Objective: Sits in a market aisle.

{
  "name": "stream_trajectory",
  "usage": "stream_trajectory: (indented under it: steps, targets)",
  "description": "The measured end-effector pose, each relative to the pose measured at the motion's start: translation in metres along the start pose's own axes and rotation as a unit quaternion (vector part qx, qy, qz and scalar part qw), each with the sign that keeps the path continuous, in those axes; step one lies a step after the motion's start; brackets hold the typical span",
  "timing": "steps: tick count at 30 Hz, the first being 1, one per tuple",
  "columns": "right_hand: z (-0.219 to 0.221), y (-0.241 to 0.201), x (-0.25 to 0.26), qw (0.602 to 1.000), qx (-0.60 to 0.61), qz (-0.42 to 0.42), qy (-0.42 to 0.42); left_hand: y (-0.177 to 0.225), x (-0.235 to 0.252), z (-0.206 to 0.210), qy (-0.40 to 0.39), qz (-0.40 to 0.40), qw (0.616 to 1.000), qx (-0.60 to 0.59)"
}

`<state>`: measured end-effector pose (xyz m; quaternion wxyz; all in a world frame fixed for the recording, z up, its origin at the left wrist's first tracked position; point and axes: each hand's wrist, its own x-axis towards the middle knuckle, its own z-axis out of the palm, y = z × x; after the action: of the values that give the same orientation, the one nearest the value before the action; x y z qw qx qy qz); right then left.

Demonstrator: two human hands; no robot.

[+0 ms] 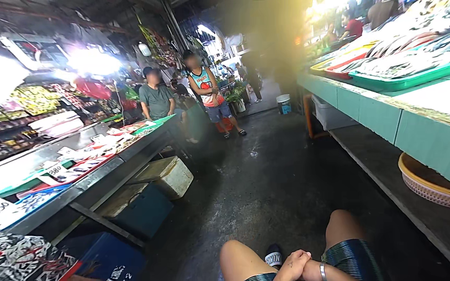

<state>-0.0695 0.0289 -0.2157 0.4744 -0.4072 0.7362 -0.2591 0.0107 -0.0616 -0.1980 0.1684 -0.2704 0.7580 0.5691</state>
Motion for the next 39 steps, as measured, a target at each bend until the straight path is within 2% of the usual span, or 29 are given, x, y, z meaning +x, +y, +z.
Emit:
stream_trajectory:
  steps: [2, 4, 5, 9, 14, 18, 21, 24, 26, 31, 34, 39]
  targets:
    - [0.015, 0.038, 0.031, 0.998, -0.039, -0.041, -0.004, -0.023, 0.026, 0.004, 0.01, 0.029, 0.999, 0.031]
    - [0.029, 0.099, 0.08, 0.986, -0.08, -0.147, -0.01, -0.05, 0.061, 0.006, 0.024, 0.066, 0.995, 0.075]
    - [0.029, 0.11, 0.089, 0.984, -0.079, -0.16, -0.007, -0.052, 0.067, 0.007, 0.021, 0.074, 0.994, 0.077]
    - [0.02, 0.105, 0.082, 0.992, -0.055, -0.112, -0.002, -0.041, 0.074, 0.013, 0.026, 0.073, 0.994, 0.083]
    - [0.035, 0.143, 0.11, 0.989, -0.033, -0.141, 0.034, -0.039, 0.074, 0.015, 0.022, 0.084, 0.992, 0.092]
    - [0.031, 0.118, 0.095, 0.993, -0.014, -0.117, -0.01, -0.047, 0.071, 0.012, 0.02, 0.075, 0.994, 0.072]
    - [0.042, 0.125, 0.11, 0.99, -0.039, -0.137, -0.008, -0.055, 0.066, 0.006, 0.021, 0.066, 0.995, 0.066]
    - [0.03, 0.091, 0.085, 0.988, -0.077, -0.122, -0.048, -0.056, 0.059, 0.005, 0.034, 0.061, 0.996, 0.058]
    - [0.029, 0.092, 0.084, 0.988, -0.078, -0.128, -0.043, -0.055, 0.059, 0.005, 0.035, 0.06, 0.996, 0.062]
    - [0.032, 0.126, 0.107, 0.99, -0.059, -0.127, -0.015, -0.05, 0.071, 0.008, 0.021, 0.073, 0.993, 0.088]
    - [0.021, 0.11, 0.088, 0.989, -0.073, -0.131, -0.013, -0.044, 0.076, 0.011, 0.025, 0.075, 0.992, 0.097]
    - [0.018, 0.104, 0.076, 0.993, -0.028, -0.115, 0.008, -0.036, 0.071, 0.015, 0.028, 0.068, 0.994, 0.081]
